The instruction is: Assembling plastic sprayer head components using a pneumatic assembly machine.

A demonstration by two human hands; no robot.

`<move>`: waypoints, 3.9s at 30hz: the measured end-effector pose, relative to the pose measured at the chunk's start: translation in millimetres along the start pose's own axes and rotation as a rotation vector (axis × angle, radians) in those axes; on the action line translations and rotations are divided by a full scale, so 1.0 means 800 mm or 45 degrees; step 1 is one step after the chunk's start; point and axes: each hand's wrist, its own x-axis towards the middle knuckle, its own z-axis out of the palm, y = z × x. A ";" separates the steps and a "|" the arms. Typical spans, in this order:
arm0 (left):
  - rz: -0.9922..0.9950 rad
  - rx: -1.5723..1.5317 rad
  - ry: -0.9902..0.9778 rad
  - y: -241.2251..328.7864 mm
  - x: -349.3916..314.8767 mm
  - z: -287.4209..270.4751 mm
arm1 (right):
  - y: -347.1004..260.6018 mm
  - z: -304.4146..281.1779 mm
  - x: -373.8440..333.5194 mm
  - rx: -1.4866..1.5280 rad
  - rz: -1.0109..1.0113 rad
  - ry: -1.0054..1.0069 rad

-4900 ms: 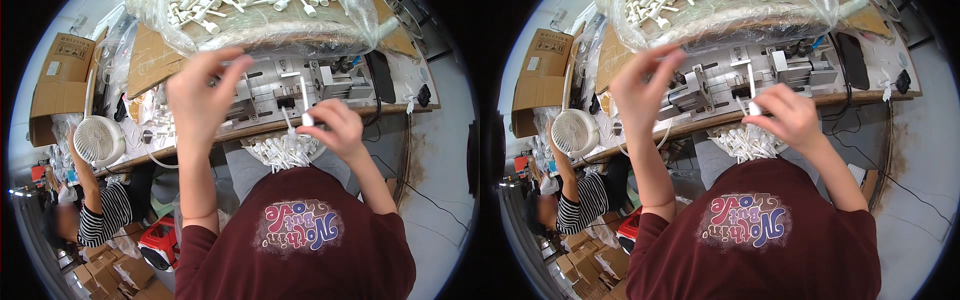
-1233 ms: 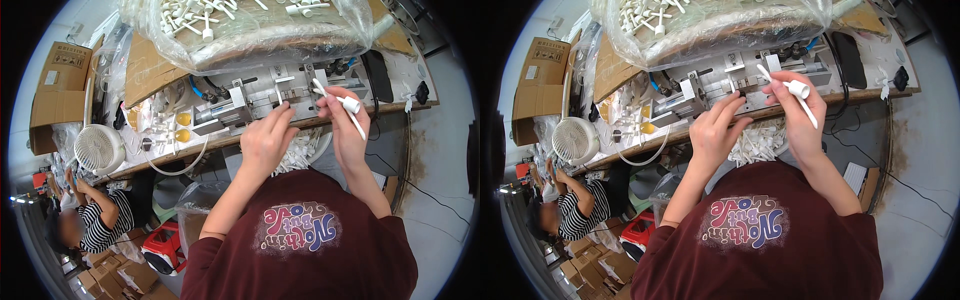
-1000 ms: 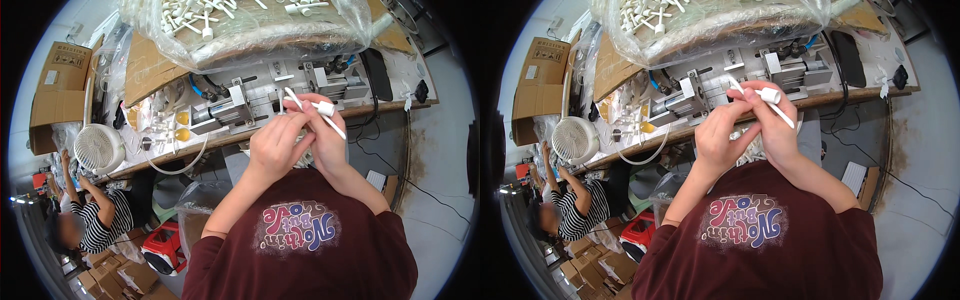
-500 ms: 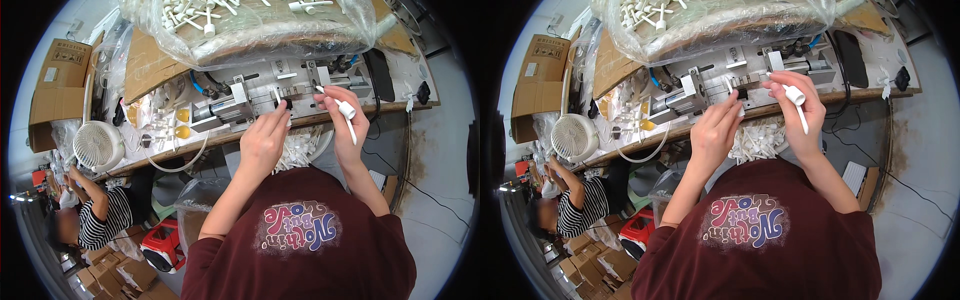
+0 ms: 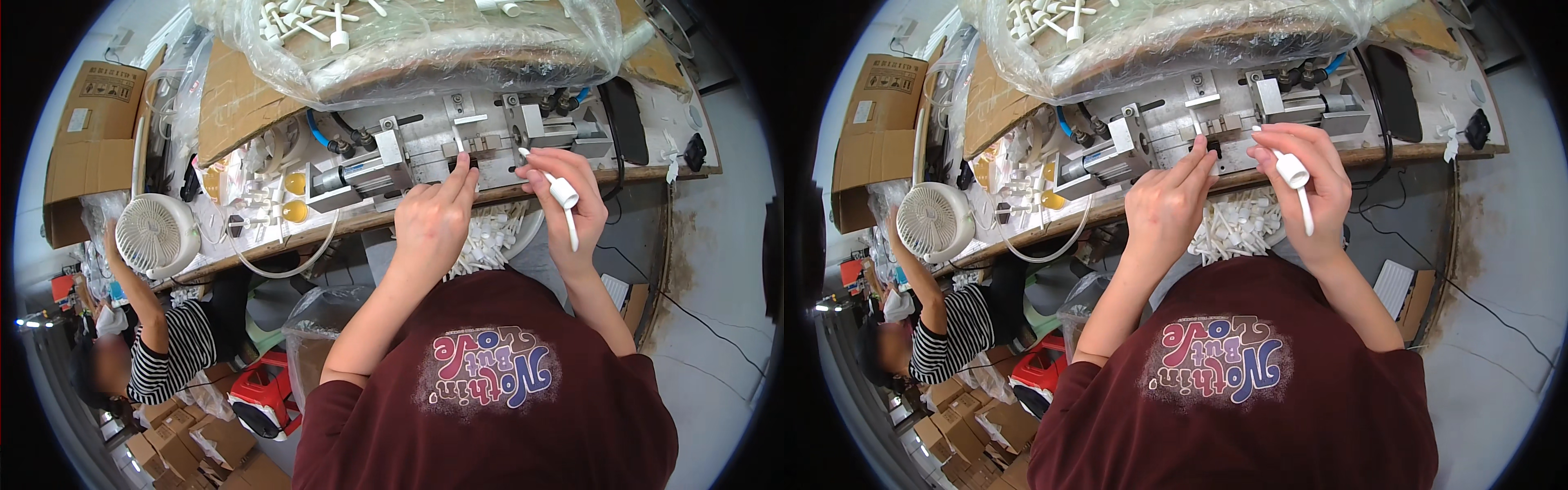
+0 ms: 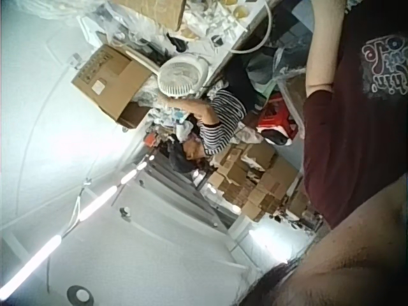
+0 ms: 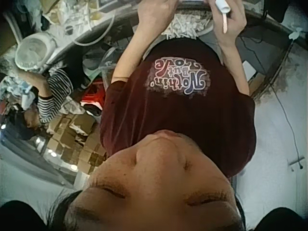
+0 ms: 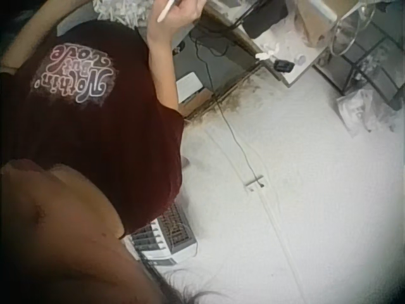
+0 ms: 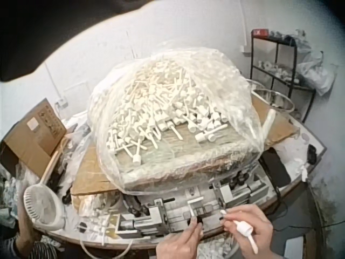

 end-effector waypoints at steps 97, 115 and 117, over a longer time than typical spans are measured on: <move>-0.163 -0.547 0.264 0.005 -0.009 -0.020 | -0.014 0.008 0.031 0.309 0.196 -0.135; -0.031 -0.141 0.087 -0.006 -0.001 0.004 | -0.017 -0.015 0.013 -0.352 -0.289 -0.403; -0.031 -0.143 0.104 -0.007 -0.002 0.004 | -0.006 -0.011 0.010 -0.539 -0.467 -0.435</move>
